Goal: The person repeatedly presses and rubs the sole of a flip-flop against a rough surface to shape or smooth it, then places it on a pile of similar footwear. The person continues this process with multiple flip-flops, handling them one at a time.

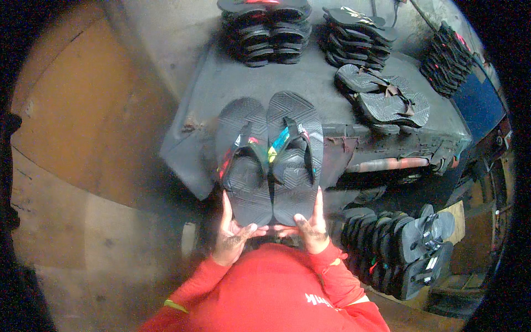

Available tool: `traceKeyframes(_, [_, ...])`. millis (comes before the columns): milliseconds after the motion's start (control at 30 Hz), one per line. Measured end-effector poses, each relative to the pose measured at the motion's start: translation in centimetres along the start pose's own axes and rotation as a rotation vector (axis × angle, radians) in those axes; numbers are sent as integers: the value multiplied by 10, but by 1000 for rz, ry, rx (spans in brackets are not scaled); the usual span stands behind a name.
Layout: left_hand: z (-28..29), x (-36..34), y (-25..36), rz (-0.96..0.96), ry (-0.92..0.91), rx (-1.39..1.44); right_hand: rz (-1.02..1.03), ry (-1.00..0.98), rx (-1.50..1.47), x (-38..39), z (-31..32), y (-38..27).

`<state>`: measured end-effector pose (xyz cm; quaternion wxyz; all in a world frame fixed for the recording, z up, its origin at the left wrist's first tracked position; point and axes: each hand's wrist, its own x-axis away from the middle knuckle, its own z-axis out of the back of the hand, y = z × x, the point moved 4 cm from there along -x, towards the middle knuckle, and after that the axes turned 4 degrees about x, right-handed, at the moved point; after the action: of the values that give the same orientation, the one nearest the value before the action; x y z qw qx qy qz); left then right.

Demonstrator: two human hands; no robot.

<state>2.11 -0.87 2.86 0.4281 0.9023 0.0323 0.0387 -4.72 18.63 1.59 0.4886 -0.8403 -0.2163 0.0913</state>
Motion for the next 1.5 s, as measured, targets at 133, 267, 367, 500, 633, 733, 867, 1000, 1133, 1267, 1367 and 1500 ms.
traceKeyframes(133, [-3, 4, 1, -11, 43, 27, -63, -13, -26, 3, 2, 5])
traceKeyframes(267, [-6, 7, 3, -37, 60, 9, -96, 1, -94, 4, -3, 7])
traceKeyframes(367, [-7, 8, 2, -64, 91, -4, -96, 53, -75, 4, -5, 5])
traceKeyframes(500, [-11, 8, -1, -69, 93, 0, -11, 15, -87, 6, -12, -5])
traceKeyframes(633, [-15, 9, -1, -76, 102, 40, -61, -3, -66, 6, -18, -9])
traceKeyframes(733, [-20, 9, 2, -91, 110, 34, -32, 3, -103, 6, -20, -11])
traceKeyframes(867, [-27, 0, 19, -121, 128, 36, -11, 17, -115, 6, -23, -10])
traceKeyframes(1000, [-21, -26, 56, -271, 261, 55, -57, -21, -168, 8, -22, -8])
traceKeyframes(1133, [-18, -35, 73, -521, 274, 143, -82, -78, -163, 15, -15, -11])
traceKeyframes(1267, [-20, -29, 38, -141, 213, 17, -111, -89, -91, 37, 5, -15])
traceKeyframes(1367, [-21, -32, 20, -131, 96, 125, -181, -104, -33, 68, 25, -12])
traceKeyframes(1500, [-18, -28, -5, -124, 65, 214, -181, -192, 227, 100, 46, -13])
